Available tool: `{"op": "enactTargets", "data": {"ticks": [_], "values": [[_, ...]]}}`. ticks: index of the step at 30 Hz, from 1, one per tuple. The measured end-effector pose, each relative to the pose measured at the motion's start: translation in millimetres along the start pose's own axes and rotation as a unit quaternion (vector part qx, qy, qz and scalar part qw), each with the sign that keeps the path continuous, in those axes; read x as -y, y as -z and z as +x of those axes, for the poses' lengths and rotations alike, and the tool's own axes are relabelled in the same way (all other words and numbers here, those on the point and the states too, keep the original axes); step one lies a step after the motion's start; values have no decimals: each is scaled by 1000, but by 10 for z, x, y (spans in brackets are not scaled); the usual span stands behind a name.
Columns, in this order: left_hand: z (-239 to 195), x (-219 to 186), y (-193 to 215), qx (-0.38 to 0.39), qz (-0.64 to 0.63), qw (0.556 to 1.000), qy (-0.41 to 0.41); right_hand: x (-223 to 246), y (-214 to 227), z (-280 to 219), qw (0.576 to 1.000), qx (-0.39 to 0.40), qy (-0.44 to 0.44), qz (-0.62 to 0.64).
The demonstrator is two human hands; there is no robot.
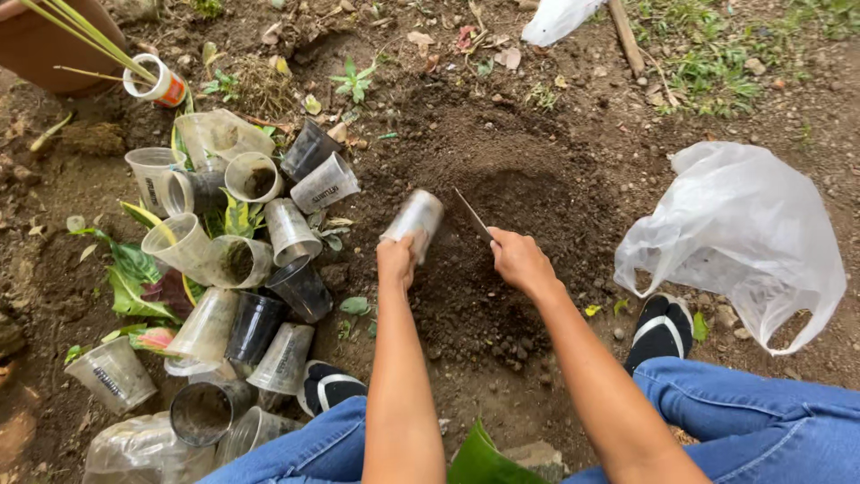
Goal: The person mixes and heaps loose soil on the ground using a small metal trowel and their hands, then picks up a plastic cup and begins to fill it with the prepared soil.
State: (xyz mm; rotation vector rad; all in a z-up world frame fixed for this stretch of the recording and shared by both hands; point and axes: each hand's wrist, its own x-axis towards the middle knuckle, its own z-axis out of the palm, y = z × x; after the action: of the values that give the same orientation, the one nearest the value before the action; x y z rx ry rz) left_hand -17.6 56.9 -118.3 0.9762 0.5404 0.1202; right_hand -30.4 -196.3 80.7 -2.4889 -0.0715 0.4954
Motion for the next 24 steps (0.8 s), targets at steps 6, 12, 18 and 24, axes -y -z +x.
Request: {"op": "enactTargets", "data": {"ticks": [6,12,18,24], "values": [[-22,21,-79,-128,46,986,99,209,45,-144,995,101,19,-20],[76,90,61,-172,13,976,134,23,30,-5,997,64,0,-51],[154,68,52,-210,38,968,132,67,186,-82,984,167,23,-50],[23,58,-192,-182,275,943,-50,-9,129,-59,989,136,14,-47]]}}
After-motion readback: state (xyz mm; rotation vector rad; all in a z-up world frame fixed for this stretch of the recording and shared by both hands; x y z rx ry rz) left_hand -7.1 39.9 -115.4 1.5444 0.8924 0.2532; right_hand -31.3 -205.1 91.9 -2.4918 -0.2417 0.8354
